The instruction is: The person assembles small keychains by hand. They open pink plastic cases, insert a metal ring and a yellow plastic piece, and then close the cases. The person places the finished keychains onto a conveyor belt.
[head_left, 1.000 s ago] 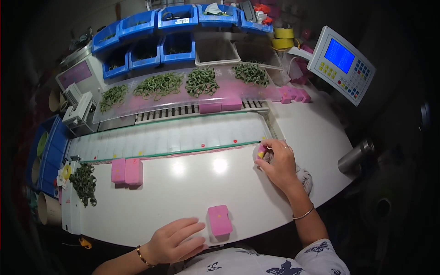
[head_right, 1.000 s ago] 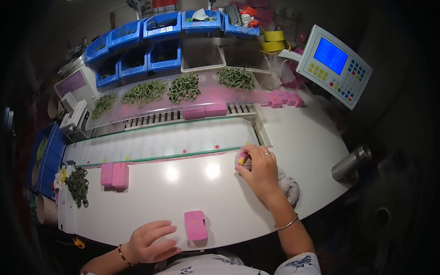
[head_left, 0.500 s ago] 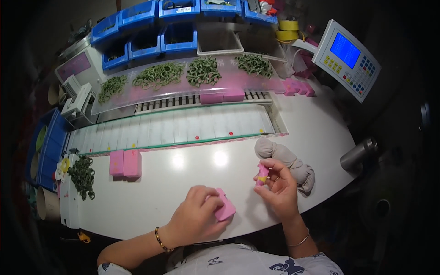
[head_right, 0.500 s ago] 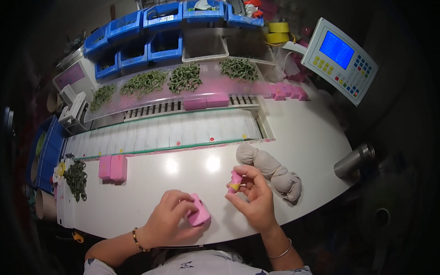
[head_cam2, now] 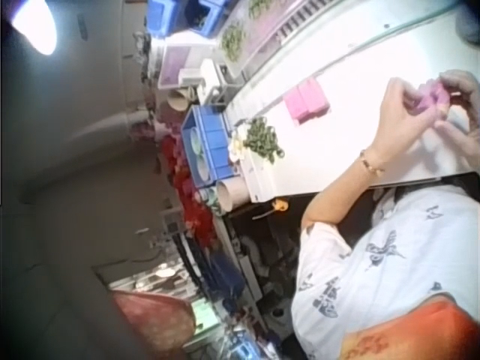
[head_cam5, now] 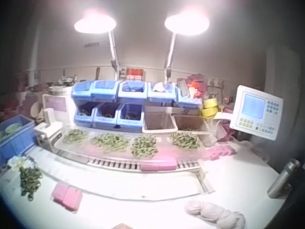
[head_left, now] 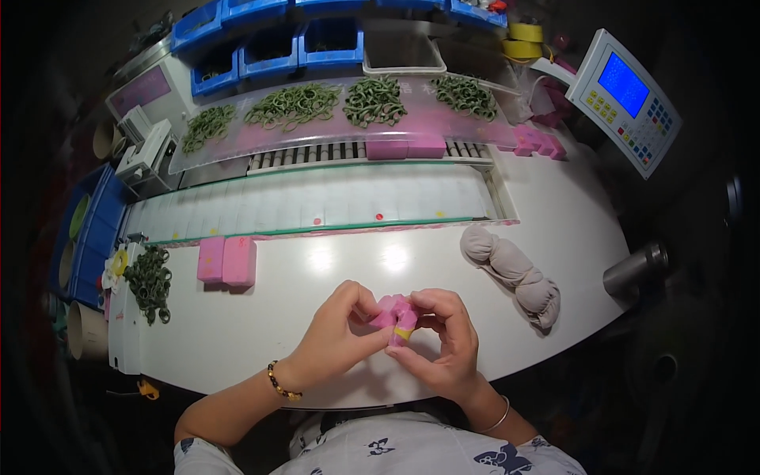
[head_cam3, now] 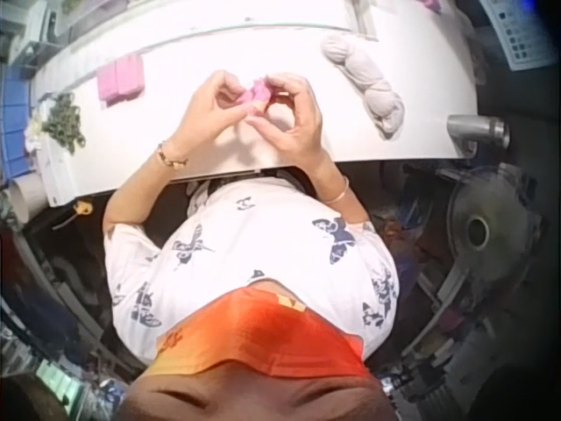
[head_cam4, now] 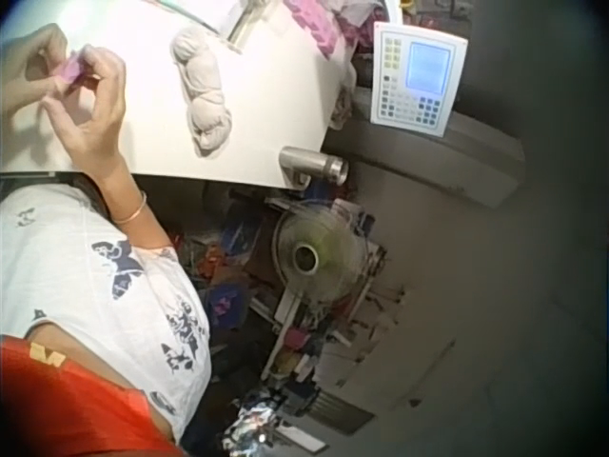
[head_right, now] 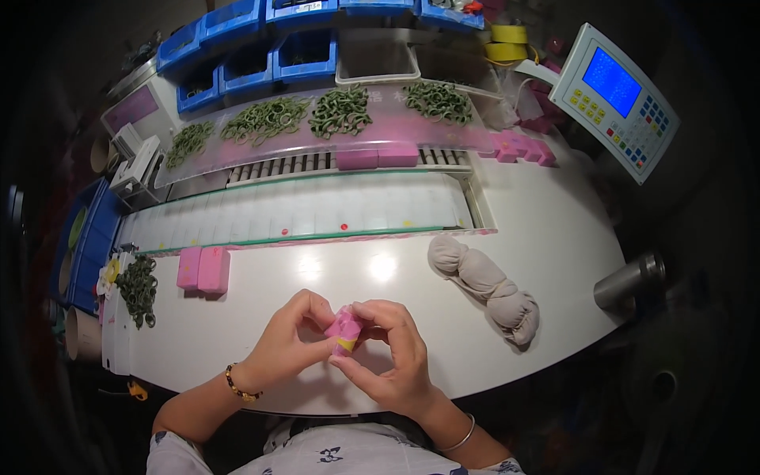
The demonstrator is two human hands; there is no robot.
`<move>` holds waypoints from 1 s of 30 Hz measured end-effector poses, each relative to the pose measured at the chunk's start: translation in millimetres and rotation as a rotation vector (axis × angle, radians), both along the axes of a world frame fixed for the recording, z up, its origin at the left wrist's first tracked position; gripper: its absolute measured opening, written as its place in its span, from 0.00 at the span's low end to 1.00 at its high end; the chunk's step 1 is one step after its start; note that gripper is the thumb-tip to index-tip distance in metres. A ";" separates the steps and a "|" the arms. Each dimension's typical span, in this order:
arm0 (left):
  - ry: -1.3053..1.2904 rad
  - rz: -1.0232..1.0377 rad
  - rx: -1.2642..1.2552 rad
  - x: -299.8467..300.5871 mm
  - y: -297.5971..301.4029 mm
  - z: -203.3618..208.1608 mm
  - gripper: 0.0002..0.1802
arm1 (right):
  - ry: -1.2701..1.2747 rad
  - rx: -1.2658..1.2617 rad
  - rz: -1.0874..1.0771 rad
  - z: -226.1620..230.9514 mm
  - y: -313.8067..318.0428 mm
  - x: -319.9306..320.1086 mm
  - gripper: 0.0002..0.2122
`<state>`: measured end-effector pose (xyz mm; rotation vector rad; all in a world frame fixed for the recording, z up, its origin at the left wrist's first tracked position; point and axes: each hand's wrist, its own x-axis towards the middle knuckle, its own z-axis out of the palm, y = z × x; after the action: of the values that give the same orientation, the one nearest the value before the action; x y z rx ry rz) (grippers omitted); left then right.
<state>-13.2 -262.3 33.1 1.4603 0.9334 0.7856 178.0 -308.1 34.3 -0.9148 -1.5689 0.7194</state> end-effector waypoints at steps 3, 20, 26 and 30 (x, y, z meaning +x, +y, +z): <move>-0.107 -0.001 -0.199 -3.7 6.0 2.1 0.17 | -0.098 0.016 0.026 0.4 2.2 0.4 0.29; -0.306 0.086 -0.328 -12.6 12.7 -2.7 0.15 | -0.560 0.297 -0.310 -2.1 -5.7 -8.3 0.28; -0.371 0.073 -0.369 -13.6 6.3 -9.1 0.16 | -0.675 0.355 -0.383 -3.0 1.3 -13.4 0.27; -0.368 0.067 -0.355 -13.1 5.1 -9.8 0.16 | -0.727 0.304 -0.387 -1.9 1.4 -14.1 0.26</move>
<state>-26.3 -257.2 23.3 0.9417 0.7928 0.8536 163.9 -306.6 32.4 -1.2755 -1.9647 -0.1605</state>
